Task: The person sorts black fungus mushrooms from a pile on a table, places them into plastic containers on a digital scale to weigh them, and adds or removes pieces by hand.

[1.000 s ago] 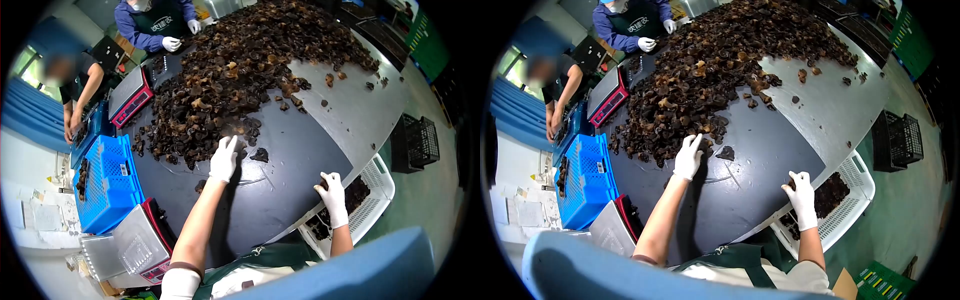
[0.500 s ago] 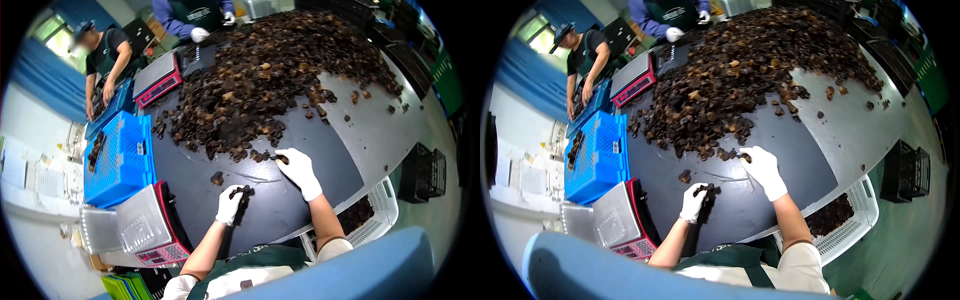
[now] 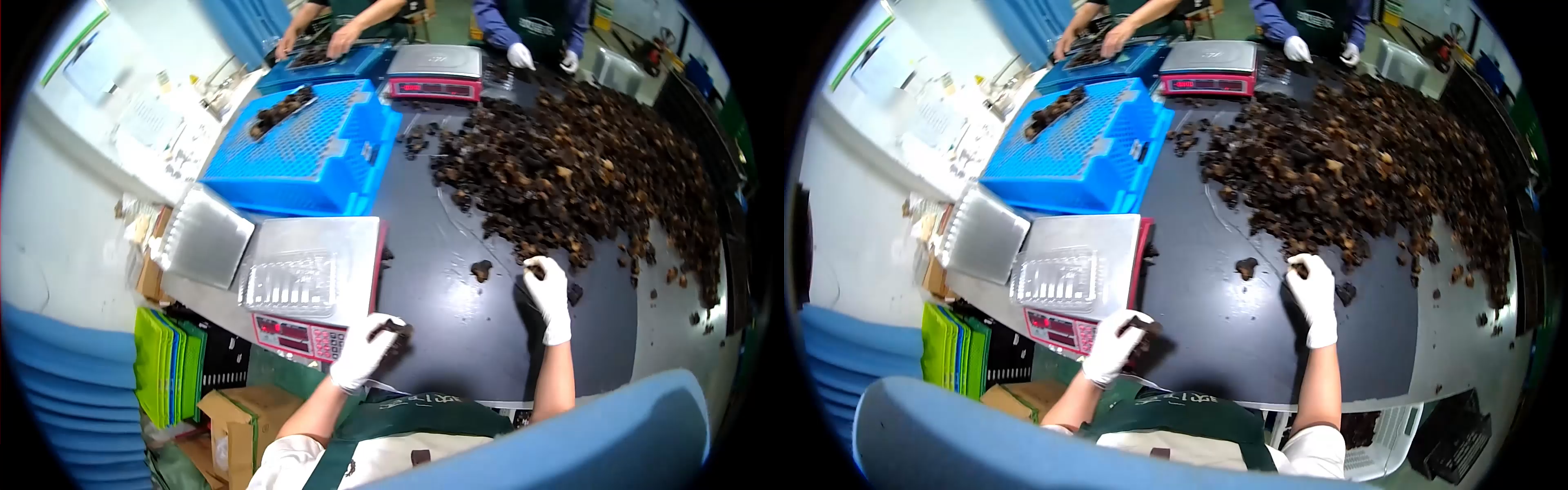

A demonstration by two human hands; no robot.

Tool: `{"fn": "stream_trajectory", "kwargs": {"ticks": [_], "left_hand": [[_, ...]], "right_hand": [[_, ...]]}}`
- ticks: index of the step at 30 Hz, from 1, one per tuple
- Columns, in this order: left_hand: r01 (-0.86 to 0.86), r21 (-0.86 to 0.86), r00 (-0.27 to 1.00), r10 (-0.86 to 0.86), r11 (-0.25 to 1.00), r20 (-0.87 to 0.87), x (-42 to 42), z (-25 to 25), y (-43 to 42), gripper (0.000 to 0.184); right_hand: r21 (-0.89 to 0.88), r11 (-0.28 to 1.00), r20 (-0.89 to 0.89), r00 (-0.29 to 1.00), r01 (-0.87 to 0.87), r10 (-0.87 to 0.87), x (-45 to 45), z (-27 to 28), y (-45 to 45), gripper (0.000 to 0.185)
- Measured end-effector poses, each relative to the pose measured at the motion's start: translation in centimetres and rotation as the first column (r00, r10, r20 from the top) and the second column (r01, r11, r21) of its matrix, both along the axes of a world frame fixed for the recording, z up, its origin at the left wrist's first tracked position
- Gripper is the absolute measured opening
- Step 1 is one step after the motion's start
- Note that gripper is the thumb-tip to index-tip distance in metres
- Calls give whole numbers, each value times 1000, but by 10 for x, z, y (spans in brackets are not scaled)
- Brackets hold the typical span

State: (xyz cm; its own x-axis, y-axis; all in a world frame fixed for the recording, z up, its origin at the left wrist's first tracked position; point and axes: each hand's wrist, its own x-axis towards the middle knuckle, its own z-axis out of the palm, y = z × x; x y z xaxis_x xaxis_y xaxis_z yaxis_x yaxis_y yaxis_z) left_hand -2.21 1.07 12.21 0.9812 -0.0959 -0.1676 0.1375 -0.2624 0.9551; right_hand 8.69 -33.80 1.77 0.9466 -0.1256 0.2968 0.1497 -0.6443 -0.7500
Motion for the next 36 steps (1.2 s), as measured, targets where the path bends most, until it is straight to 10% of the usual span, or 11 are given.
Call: {"fn": "stream_trajectory", "kwargs": {"ticks": [3, 5, 10, 13, 15, 20, 24, 29, 32, 36], "left_hand": [[-307, 352, 848, 86, 884, 523, 18, 1, 97, 18], [-498, 282, 790, 295, 820, 538, 40, -2, 153, 22], [-378, 519, 810, 2, 766, 587, 84, -69, 220, 25], [-278, 330, 871, 91, 902, 483, 91, -81, 201, 24], [-285, -213, 906, 336, 935, 259, 94, -99, 197, 20], [-392, 237, 835, 235, 889, 498, 91, -83, 185, 22], [-464, 364, 801, 208, 808, 561, 80, -58, 178, 30], [-608, 542, 695, 57, 580, 717, 54, -28, 145, 44], [-329, 272, 691, 34, 904, 722, 32, -23, 83, 44], [205, 513, 671, -501, 833, 546, -1, -50, -21, 58]], "right_hand": [[156, 958, -73, 965, -240, 254, -10, 44, 89, 17], [127, 895, -35, 900, -427, 434, -13, 66, 145, 18], [143, 734, 164, 747, -664, 644, -5, 85, 271, 22], [59, 712, 208, 706, -700, 677, 5, 69, 326, 21], [-107, 708, 155, 692, -698, 705, 7, 61, 344, 24], [-152, 748, 222, 715, -647, 663, -6, 54, 336, 52], [-25, 938, 475, 821, -347, 317, 14, 71, 265, 22], [-566, 825, 237, 960, 12, 148, 21, -51, 167, 22], [-583, 803, 215, 977, 121, 8, 7, -77, 113, 19], [-633, 710, 272, 947, 310, -171, -20, -75, 22, 18]]}}
